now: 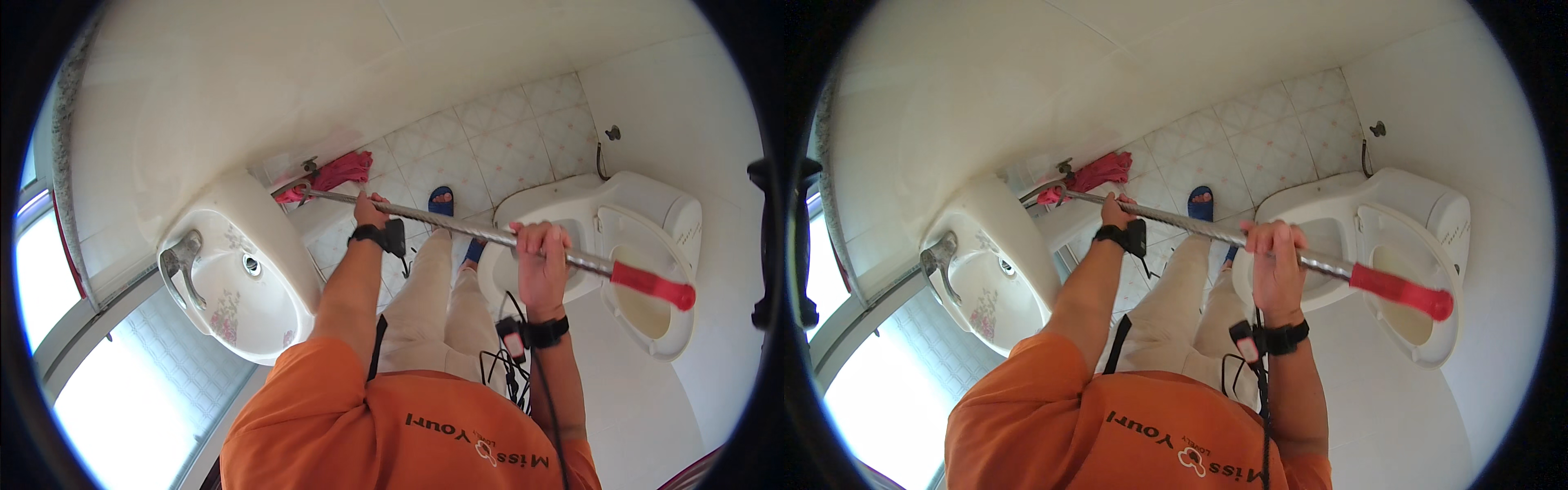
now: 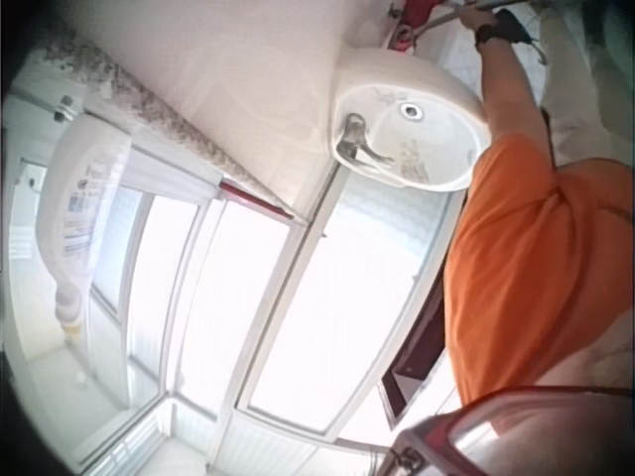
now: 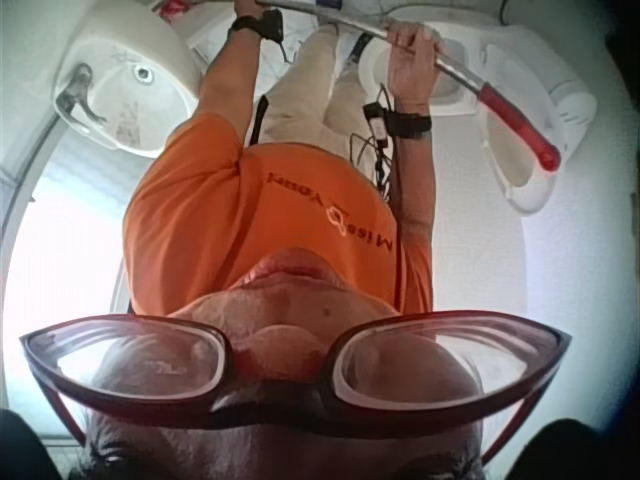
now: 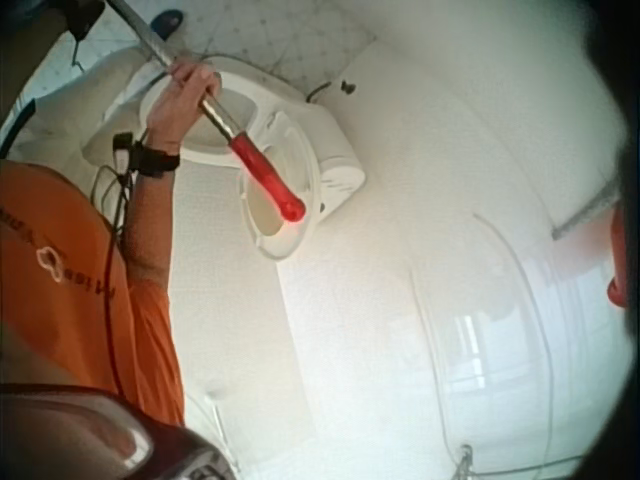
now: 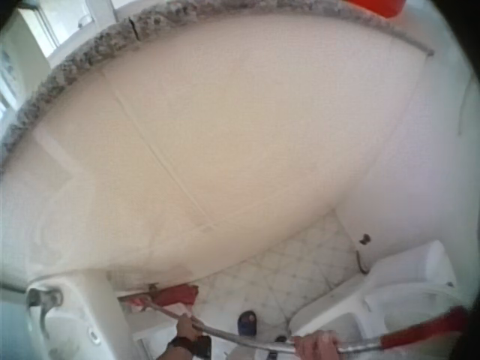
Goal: The person mops the bathroom floor using a red mop and a bucket of water. They repeatedly mop around the toilet and sink, then empty the bucket into the toilet and refill it from the tap.
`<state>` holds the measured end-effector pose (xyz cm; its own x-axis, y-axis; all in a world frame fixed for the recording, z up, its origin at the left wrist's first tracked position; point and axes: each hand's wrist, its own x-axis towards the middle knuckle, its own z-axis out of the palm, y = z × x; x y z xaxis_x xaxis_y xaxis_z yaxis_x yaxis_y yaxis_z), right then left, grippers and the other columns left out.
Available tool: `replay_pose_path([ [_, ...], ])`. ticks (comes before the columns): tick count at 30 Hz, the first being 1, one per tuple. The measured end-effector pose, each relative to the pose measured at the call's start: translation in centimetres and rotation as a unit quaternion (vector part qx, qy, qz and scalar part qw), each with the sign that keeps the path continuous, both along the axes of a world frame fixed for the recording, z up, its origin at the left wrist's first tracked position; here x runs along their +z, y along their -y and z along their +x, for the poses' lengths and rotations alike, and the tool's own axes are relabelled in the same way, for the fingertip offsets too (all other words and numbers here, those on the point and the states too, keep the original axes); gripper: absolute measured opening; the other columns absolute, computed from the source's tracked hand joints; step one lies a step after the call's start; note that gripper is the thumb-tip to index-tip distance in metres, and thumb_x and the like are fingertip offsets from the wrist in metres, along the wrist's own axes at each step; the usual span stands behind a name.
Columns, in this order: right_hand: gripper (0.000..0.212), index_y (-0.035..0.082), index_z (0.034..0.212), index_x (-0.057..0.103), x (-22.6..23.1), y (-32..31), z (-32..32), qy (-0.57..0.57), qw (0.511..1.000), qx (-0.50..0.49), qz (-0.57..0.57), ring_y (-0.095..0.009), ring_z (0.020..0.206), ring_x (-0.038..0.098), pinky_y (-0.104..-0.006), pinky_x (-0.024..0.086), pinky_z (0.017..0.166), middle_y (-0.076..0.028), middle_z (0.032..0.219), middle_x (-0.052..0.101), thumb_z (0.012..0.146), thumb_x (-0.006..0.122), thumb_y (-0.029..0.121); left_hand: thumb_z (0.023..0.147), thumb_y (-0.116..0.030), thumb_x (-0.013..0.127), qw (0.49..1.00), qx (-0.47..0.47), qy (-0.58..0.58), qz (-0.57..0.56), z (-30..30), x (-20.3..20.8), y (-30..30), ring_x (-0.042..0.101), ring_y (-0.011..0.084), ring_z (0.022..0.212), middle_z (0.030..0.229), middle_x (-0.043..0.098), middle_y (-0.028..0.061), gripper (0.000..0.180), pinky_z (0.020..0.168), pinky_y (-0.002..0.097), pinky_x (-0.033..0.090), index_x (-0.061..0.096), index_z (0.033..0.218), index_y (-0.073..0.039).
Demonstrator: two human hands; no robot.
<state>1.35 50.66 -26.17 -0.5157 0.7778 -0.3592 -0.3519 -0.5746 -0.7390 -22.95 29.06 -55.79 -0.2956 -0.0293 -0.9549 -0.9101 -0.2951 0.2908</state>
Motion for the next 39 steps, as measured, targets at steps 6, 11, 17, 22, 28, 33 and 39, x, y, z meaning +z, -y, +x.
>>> replay_pose_path([
  [6,0.026,0.01,0.066,0.038,2.3,-0.8,0.9,0.019,0.997,-0.028,-0.066,-0.018,0.067,0.041,-0.0414,0.037,0.087,-0.001,0.062,0.038,0.09,0.049,0.009,0.066,-0.006,0.072,0.584,-0.751,-0.267,-0.152,-0.7,1.8,-1.0,0.058,0.0182,0.062,0.066,0.06,0.006,0.02,0.06,0.0327,0.05,0.056,0.079,-0.006],
  [11,0.024,0.011,0.066,0.037,6.2,-0.1,4.9,0.081,0.994,-0.069,-0.013,-0.016,0.063,0.037,-0.0395,0.036,0.081,0.0,0.062,0.035,0.087,0.048,0.009,0.065,-0.008,0.065,0.577,-0.704,-0.386,-0.148,5.4,2.2,-2.9,0.058,0.0248,0.062,0.068,0.06,0.0125,0.012,0.059,0.0358,0.048,0.054,0.068,-0.003],
  [17,0.021,0.013,0.069,0.034,11.5,-1.4,8.5,0.116,0.986,-0.094,0.067,-0.015,0.062,0.035,-0.0388,0.035,0.079,0.001,0.06,0.032,0.084,0.049,0.011,0.072,-0.007,0.045,0.961,-0.222,0.119,0.112,10.8,4.3,-10.9,0.044,0.0257,0.062,0.07,0.046,0.0121,0.007,0.059,0.0388,0.043,0.042,0.066,-0.005],
  [22,0.025,0.013,0.068,0.031,17.0,-2.0,11.3,0.198,0.95,-0.093,0.222,-0.015,0.06,0.033,-0.0377,0.032,0.073,0.001,0.058,0.031,0.082,0.051,0.018,0.071,-0.005,0.046,0.958,-0.123,0.153,0.208,17.5,8.8,-20.3,0.041,0.0236,0.06,0.065,0.038,0.0095,0.008,0.054,0.0379,0.039,0.039,0.067,-0.006],
  [28,0.029,0.013,0.066,0.027,21.3,-1.3,13.7,0.279,0.885,-0.102,0.36,-0.014,0.061,0.03,-0.0385,0.032,0.078,0.002,0.058,0.028,0.087,0.045,0.02,0.069,-0.004,0.049,0.899,-0.23,0.169,0.331,25.2,12.9,-32.0,0.043,0.0259,0.061,0.064,0.04,0.0109,0.011,0.062,0.0389,0.04,0.041,0.061,-0.005],
  [33,0.026,0.012,0.066,0.03,24.1,0.0,14.3,0.296,0.847,-0.135,0.421,-0.016,0.067,0.031,-0.0418,0.028,0.087,-0.001,0.064,0.028,0.09,0.035,0.018,0.078,-0.007,0.056,0.822,-0.352,0.255,0.368,29.4,17.1,-37.1,0.055,0.0197,0.065,0.064,0.051,0.0055,0.011,0.061,0.0345,0.05,0.048,0.071,-0.007],
  [39,0.03,0.012,0.066,0.029,24.9,-2.8,15.9,0.302,0.844,-0.279,0.344,-0.014,0.061,0.03,-0.0399,0.034,0.087,0.001,0.06,0.028,0.093,0.041,0.019,0.085,-0.015,0.058,0.74,-0.527,0.097,0.405,28.4,23.8,-33.0,0.062,0.0255,0.08,0.088,0.056,0.0108,0.018,0.067,0.0364,0.054,0.051,0.094,0.0],
])
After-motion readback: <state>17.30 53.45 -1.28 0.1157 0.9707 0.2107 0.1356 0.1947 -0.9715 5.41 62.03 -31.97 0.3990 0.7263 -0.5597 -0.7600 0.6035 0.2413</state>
